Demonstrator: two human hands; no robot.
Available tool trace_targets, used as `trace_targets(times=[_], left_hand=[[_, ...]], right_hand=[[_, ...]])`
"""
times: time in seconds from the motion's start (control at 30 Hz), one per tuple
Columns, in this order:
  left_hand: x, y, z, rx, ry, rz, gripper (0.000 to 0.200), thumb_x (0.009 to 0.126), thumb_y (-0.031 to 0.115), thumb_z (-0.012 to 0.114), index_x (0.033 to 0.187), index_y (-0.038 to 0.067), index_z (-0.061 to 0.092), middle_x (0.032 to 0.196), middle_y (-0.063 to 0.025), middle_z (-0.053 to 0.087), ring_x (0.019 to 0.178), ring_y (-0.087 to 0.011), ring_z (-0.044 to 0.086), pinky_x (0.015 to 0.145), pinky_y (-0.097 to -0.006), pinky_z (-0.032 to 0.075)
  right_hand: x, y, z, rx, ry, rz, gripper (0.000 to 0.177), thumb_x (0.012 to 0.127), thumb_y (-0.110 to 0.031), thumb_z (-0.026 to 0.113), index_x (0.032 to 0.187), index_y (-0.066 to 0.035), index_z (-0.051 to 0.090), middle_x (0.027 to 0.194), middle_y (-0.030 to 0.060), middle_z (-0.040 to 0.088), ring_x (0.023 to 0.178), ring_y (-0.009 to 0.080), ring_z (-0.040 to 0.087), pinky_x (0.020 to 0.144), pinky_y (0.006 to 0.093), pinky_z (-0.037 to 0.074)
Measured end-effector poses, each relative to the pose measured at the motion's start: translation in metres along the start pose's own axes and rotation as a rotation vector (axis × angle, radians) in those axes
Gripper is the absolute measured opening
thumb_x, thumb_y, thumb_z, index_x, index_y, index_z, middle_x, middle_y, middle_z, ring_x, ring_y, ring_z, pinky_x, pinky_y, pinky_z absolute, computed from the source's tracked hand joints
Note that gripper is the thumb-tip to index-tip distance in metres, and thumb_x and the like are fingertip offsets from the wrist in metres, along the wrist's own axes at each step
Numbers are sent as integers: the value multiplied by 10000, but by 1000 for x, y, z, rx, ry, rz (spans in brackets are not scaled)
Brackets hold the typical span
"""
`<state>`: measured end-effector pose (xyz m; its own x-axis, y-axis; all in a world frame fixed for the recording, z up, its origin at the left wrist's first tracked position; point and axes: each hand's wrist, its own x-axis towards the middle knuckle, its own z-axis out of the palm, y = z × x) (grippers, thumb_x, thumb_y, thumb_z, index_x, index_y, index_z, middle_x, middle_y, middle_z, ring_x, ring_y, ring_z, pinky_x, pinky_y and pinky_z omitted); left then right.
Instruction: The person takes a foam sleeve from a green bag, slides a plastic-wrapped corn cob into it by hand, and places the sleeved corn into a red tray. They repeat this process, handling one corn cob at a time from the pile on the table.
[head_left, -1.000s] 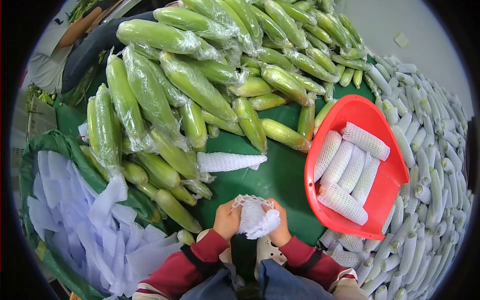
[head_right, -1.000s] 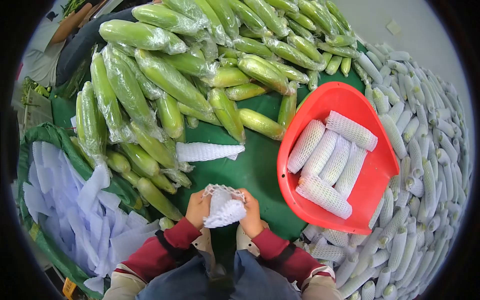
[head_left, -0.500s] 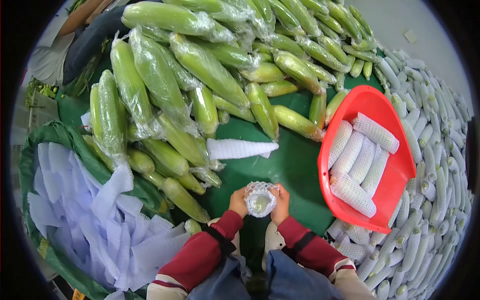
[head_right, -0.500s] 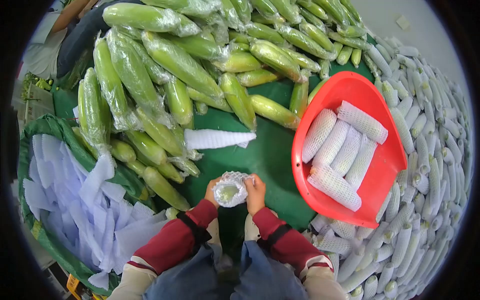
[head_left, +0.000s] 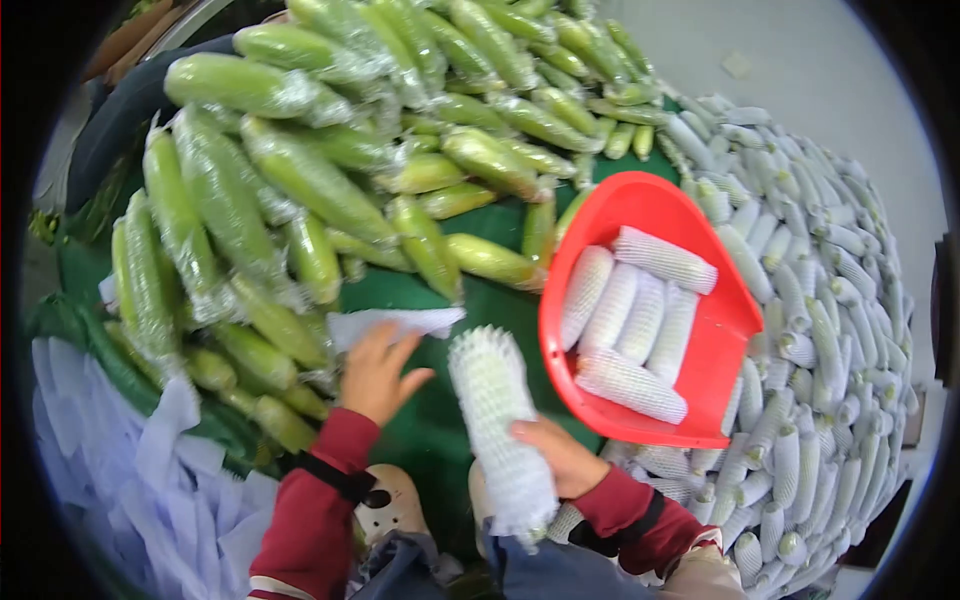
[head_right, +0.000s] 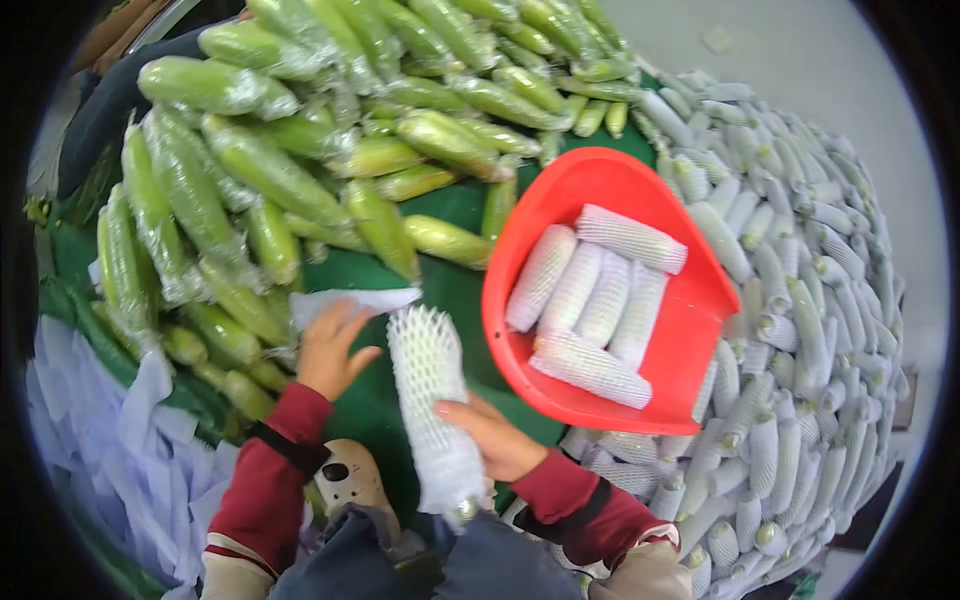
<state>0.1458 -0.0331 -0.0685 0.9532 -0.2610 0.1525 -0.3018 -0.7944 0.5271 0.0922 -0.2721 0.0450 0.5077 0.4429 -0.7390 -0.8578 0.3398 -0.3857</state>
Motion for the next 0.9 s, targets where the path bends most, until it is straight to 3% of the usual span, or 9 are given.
trace_targets(times=[0.07, 0.23, 0.3, 0.4, 0.43, 0.5, 0.67, 0.77, 0.9], left_hand=[[4, -32, 4, 434, 56, -56, 440, 713, 159, 704, 1124, 64, 582, 1135, -136, 589, 1178, -328, 470, 1019, -435, 344], [8, -59, 2, 364, 46, -28, 235, 725, 95, 634, 952, 110, 574, 929, -84, 587, 966, -293, 550, 872, -415, 408], [15, -42, -13, 240, 100, -81, 199, 728, 53, 601, 916, 117, 583, 853, -61, 550, 837, -264, 544, 759, -417, 425], [19, -2, -44, 117, 110, -5, 172, 739, 54, 587, 900, 116, 589, 855, -62, 539, 827, -266, 541, 709, -402, 438], [15, 9, -53, 184, 58, 23, 191, 747, 61, 578, 929, 118, 599, 854, -65, 527, 823, -270, 536, 678, -402, 446], [6, 34, -71, 274, -119, 97, 219, 751, 72, 576, 961, 124, 610, 832, -67, 516, 788, -272, 532, 660, -404, 449], [-15, 89, -81, -459, -52, 348, 204, 767, 72, 637, 967, 76, 599, 908, -107, 566, 815, -269, 578, 685, -338, 490], [-49, 93, -75, -1088, 428, -299, 207, 796, 105, 700, 963, 40, 598, 869, -113, 582, 759, -270, 592, 652, -318, 490], [-107, 50, -78, -440, -40, -285, 200, 765, 76, 714, 928, 59, 599, 913, -108, 590, 812, -277, 593, 700, -355, 489]], right_hand=[[-35, -31, -20, -243, 206, -237, 504, 902, -330, 539, 1294, -35, 424, 1140, 149, 585, 975, 246, 615, 812, 395, 529], [-94, -125, -138, -779, 797, -836, 578, 864, -151, 567, 1361, -27, 300, 1198, 122, 522, 1069, 211, 537, 904, 332, 443], [-100, -140, -224, -1157, 1040, -796, 773, 837, -209, 622, 1416, -4, 153, 1256, 217, 477, 1126, 322, 507, 929, 381, 429], [-103, -137, -311, -1624, 1172, -5, 815, 829, -243, 630, 1423, 7, 130, 1274, 300, 447, 1138, 414, 487, 938, 424, 424], [-97, -139, -292, -1773, 1189, -106, 748, 823, -275, 635, 1399, 10, 252, 1268, 317, 447, 1127, 468, 470, 938, 444, 419], [-84, -142, -211, -2080, 1103, -551, 641, 804, -282, 661, 1314, 15, 411, 1257, 264, 484, 1110, 445, 485, 942, 425, 414], [-20, -54, 31, -1643, -203, -884, 655, 772, -256, 721, 1298, 14, 438, 1148, 182, 533, 995, 340, 523, 868, 398, 425], [19, 4, 47, -1346, -174, -739, 556, 793, -119, 660, 1294, -15, 441, 1068, 154, 540, 944, 279, 545, 822, 342, 446], [61, 53, 56, -739, -246, -474, 463, 817, -35, 581, 1253, -48, 428, 1045, 74, 555, 895, 189, 578, 771, 322, 481]])
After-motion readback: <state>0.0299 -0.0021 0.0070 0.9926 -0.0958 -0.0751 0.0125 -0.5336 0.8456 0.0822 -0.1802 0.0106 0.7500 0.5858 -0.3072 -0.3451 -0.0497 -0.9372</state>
